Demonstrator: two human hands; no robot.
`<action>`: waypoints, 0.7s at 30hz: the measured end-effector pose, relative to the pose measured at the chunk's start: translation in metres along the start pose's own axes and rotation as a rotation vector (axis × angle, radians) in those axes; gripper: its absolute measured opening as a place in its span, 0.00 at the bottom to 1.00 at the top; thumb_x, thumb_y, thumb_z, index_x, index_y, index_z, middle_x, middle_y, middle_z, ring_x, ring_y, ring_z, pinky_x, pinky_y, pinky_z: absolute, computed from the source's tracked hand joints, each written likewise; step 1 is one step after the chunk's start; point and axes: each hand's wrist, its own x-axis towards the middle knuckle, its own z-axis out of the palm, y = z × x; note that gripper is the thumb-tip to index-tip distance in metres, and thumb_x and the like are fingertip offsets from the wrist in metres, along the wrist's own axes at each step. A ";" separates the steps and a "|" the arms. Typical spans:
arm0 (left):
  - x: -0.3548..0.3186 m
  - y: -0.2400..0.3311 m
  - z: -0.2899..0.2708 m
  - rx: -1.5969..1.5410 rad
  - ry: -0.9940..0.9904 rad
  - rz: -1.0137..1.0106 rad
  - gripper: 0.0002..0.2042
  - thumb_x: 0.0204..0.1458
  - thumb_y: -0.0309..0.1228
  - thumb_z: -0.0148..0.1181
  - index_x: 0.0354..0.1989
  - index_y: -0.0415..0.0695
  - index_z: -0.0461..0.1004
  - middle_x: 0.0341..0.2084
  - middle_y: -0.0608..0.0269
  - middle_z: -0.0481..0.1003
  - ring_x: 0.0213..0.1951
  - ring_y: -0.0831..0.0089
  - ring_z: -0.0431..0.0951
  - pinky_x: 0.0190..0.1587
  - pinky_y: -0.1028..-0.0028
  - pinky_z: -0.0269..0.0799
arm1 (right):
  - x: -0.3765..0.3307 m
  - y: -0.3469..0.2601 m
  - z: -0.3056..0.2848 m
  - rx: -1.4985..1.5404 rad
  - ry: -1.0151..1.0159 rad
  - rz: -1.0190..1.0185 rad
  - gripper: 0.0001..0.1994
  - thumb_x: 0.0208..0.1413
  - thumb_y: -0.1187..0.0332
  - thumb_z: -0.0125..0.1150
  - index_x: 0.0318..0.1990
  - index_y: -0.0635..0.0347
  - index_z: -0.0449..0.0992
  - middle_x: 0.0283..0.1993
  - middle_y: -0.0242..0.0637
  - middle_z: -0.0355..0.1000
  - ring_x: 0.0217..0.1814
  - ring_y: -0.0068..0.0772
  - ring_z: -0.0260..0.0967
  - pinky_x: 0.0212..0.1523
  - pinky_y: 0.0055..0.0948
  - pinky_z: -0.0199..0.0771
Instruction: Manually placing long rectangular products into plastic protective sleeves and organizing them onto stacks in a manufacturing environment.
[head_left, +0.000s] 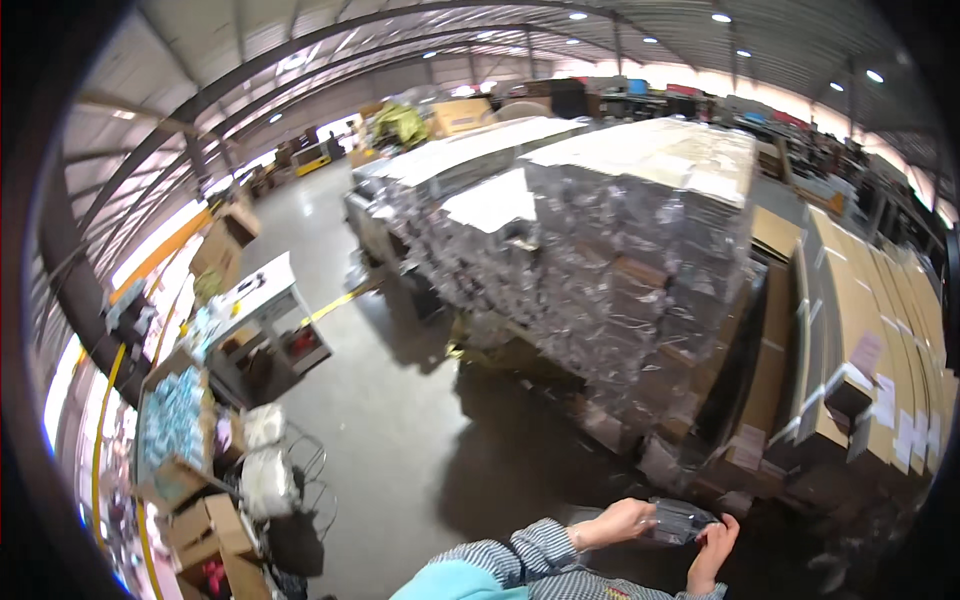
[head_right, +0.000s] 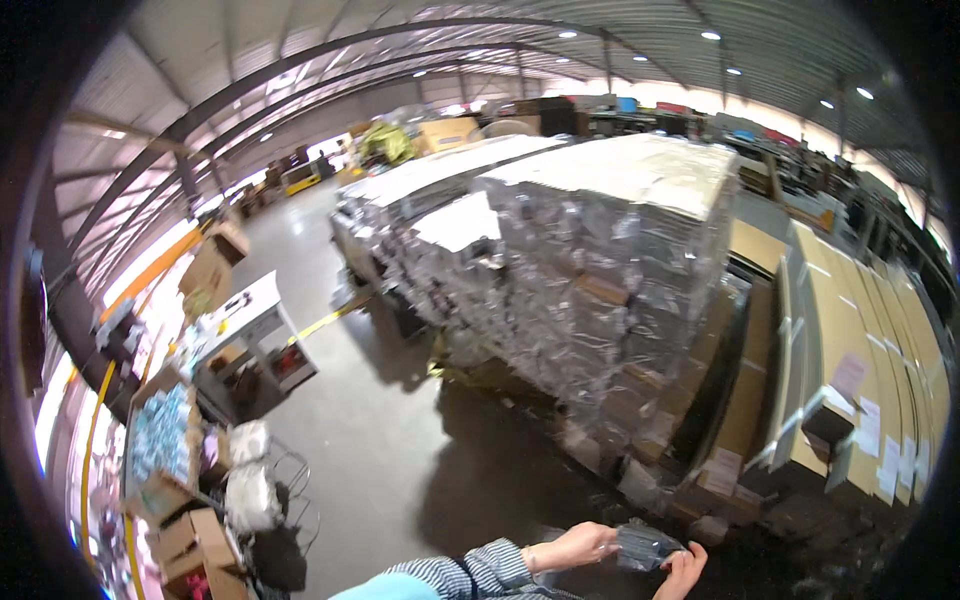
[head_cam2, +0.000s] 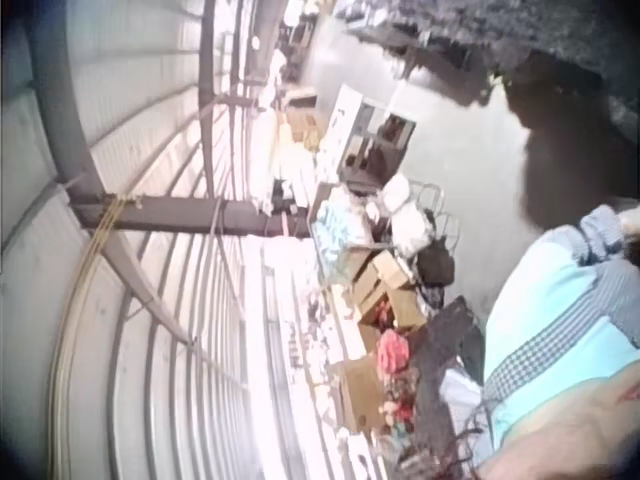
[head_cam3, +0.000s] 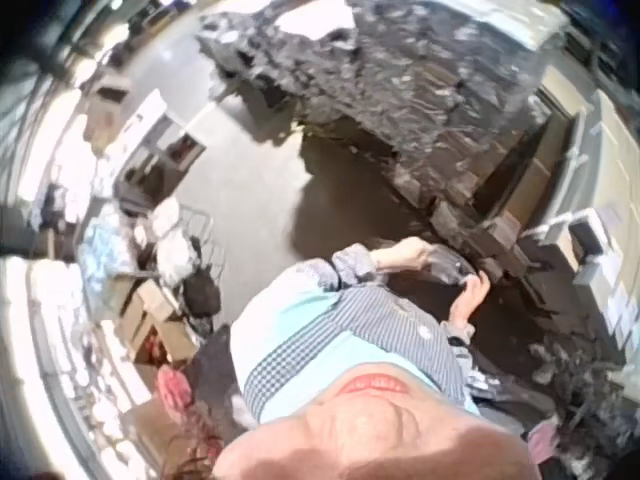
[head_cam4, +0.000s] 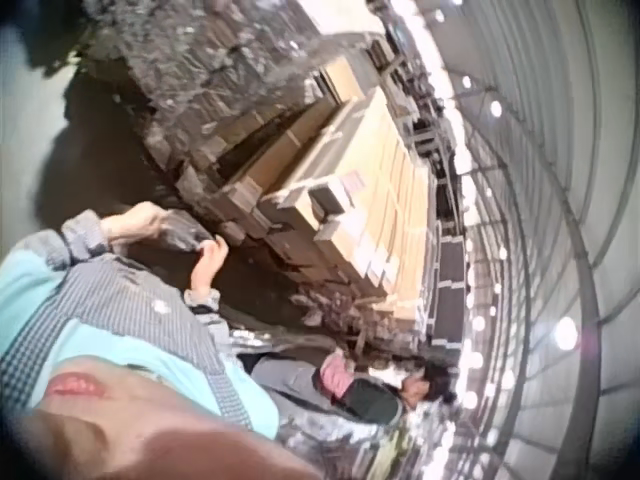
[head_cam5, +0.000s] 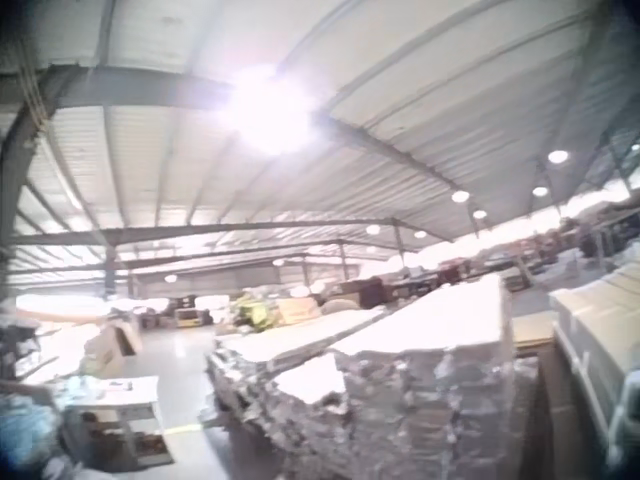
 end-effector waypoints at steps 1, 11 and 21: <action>0.014 0.011 0.001 -0.024 0.001 0.051 0.15 0.59 0.40 0.60 0.29 0.41 0.70 0.20 0.50 0.73 0.26 0.48 0.75 0.29 0.56 0.68 | -0.003 0.029 -0.006 -0.051 0.088 -0.234 0.21 0.59 0.77 0.51 0.60 0.66 0.62 0.36 0.36 0.70 0.36 0.24 0.68 0.37 0.24 0.69; 0.049 0.258 -0.179 -1.586 -0.201 0.370 0.15 0.62 0.44 0.57 0.43 0.47 0.65 0.20 0.65 0.71 0.15 0.87 0.58 0.16 0.84 0.49 | -0.071 0.020 0.098 -0.497 -0.470 -0.245 0.39 0.52 0.74 0.64 0.71 0.59 0.53 0.67 0.42 0.61 0.66 0.41 0.61 0.68 0.35 0.58; 0.053 0.091 -0.162 -1.106 0.445 -0.133 0.25 0.61 0.31 0.58 0.66 0.41 0.63 0.30 0.66 0.77 0.21 0.91 0.59 0.23 0.87 0.54 | 0.143 -0.103 0.135 -0.055 0.117 -0.432 0.34 0.57 0.71 0.66 0.69 0.63 0.57 0.58 0.37 0.68 0.55 0.27 0.67 0.51 0.27 0.73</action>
